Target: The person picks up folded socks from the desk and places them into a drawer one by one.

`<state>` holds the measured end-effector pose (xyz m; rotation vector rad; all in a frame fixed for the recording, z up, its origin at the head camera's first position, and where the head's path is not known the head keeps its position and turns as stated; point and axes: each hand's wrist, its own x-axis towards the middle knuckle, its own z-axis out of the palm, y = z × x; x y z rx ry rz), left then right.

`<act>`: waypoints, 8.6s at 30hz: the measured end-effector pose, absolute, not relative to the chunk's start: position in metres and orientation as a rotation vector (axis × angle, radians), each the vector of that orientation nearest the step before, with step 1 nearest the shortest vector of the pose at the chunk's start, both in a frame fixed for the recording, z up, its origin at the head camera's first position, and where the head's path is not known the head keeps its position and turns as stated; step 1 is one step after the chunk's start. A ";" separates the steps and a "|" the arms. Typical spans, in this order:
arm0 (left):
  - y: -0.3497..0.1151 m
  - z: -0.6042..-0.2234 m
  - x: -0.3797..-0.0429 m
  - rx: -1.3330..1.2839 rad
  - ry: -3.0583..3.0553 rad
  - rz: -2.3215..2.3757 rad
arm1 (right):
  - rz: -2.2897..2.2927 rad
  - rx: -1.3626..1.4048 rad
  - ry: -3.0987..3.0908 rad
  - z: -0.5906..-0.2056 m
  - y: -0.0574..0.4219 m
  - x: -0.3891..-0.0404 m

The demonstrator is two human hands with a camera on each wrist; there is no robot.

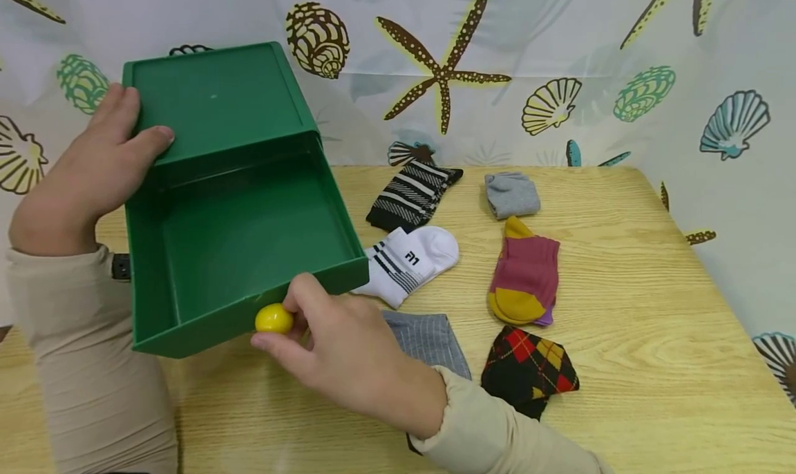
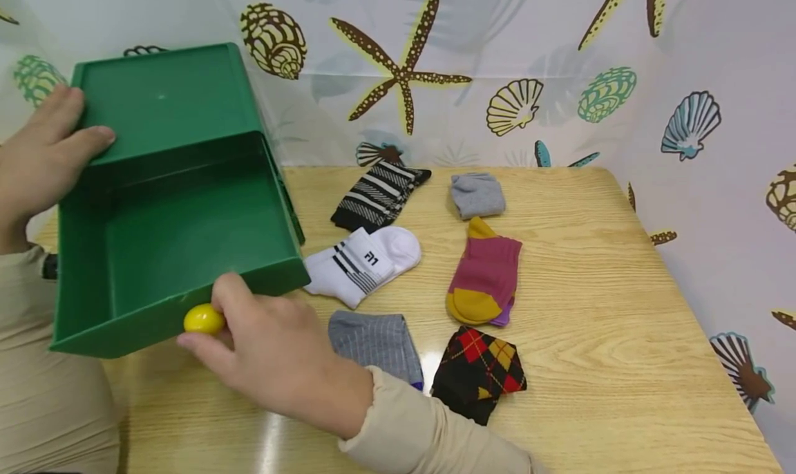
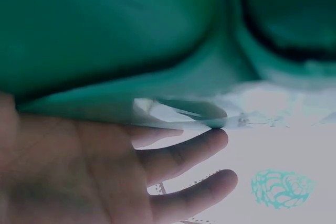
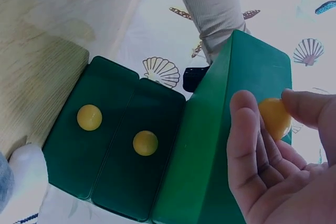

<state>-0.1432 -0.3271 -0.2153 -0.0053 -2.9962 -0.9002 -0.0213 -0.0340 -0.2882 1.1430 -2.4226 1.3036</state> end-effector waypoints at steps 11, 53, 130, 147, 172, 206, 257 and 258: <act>-0.326 -0.217 -0.144 -0.008 -2.984 -0.914 | 1.032 1.250 -2.747 -0.260 -0.009 -0.027; -0.326 -0.223 -0.146 -0.048 -2.945 -0.896 | 0.977 0.193 -3.282 -0.327 0.242 -0.148; -0.328 -0.227 -0.146 -0.011 -2.925 -0.905 | 2.216 0.337 -1.486 -0.280 0.202 -0.124; -0.335 -0.224 -0.141 0.033 -2.900 -0.889 | 1.713 0.515 -1.492 -0.257 0.196 -0.114; -0.346 -0.216 -0.138 -0.037 -2.930 -0.963 | 1.837 1.117 -1.629 -0.210 0.121 -0.088; -0.343 -0.217 -0.140 -0.025 -2.874 -1.036 | 1.363 1.193 -2.512 -0.200 -0.061 -0.098; -0.342 -0.217 -0.141 0.005 -2.888 -1.031 | 1.520 0.885 -2.562 -0.193 0.045 -0.152; -0.342 -0.218 -0.141 0.004 -2.887 -1.029 | 1.518 0.855 -2.587 -0.196 0.055 -0.159</act>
